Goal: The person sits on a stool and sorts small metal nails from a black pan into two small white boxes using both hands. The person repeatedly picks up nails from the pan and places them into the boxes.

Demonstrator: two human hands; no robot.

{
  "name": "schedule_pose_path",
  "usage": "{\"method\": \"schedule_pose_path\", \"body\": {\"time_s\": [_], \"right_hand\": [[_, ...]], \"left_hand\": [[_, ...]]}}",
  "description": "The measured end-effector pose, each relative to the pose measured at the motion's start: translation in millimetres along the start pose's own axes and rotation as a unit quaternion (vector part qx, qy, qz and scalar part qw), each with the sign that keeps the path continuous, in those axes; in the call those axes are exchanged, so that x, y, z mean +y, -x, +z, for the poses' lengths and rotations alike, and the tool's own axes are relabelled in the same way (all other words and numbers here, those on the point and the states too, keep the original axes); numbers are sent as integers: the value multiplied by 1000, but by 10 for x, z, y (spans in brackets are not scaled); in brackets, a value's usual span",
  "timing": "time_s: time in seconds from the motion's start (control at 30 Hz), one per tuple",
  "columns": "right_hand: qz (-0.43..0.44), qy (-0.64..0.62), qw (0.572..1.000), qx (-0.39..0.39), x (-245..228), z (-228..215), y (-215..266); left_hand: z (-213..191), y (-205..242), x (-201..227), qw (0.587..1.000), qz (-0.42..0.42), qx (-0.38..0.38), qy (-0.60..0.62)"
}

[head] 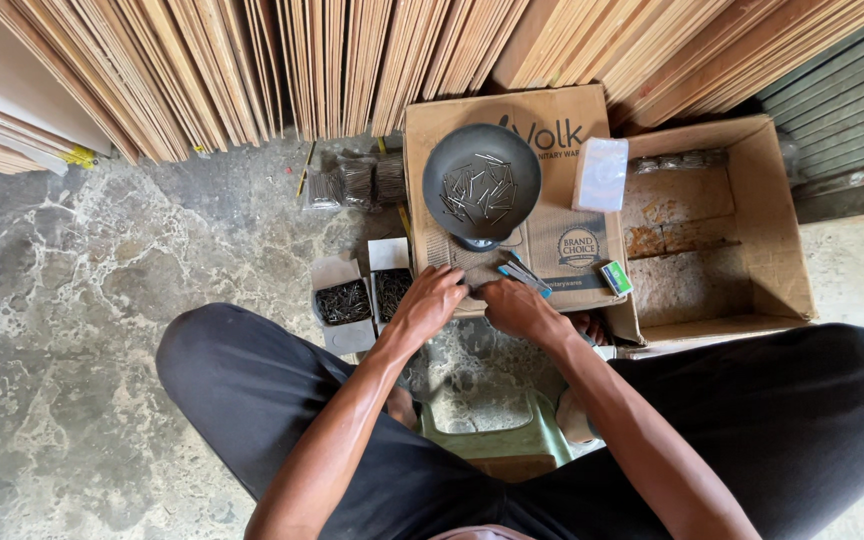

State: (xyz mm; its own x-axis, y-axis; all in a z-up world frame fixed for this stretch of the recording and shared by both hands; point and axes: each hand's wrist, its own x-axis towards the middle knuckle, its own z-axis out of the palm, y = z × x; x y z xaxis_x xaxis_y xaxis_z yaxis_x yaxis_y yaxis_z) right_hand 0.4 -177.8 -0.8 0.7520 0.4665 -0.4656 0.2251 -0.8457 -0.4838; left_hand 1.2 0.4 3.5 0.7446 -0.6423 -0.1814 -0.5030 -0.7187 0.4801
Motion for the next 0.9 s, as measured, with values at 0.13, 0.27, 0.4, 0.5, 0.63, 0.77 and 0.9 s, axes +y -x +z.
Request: {"method": "schedule_pose_path", "body": {"time_s": [0.13, 0.27, 0.4, 0.5, 0.63, 0.77, 0.9], "right_hand": [[-42, -14, 999, 23, -65, -62, 72], [-51, -10, 998, 18, -181, -154, 102], [-36, -22, 999, 9, -217, -162, 91], [-39, -15, 999, 16, -106, -61, 47], [-23, -1, 1000, 15, -12, 32, 11], [-5, 15, 1000, 8, -100, -119, 93], [-2, 28, 1000, -2, -107, -316, 147]], "left_hand": [[323, -46, -240, 998, 44, 39, -10], [329, -44, -247, 997, 56, 57, -12], [307, -37, -223, 997, 51, 53, -22], [321, -44, -230, 997, 53, 49, -23], [259, -44, -211, 998, 45, 41, -7], [170, -10, -153, 998, 46, 41, -12], [164, 26, -170, 978, 135, 160, 1]]}}
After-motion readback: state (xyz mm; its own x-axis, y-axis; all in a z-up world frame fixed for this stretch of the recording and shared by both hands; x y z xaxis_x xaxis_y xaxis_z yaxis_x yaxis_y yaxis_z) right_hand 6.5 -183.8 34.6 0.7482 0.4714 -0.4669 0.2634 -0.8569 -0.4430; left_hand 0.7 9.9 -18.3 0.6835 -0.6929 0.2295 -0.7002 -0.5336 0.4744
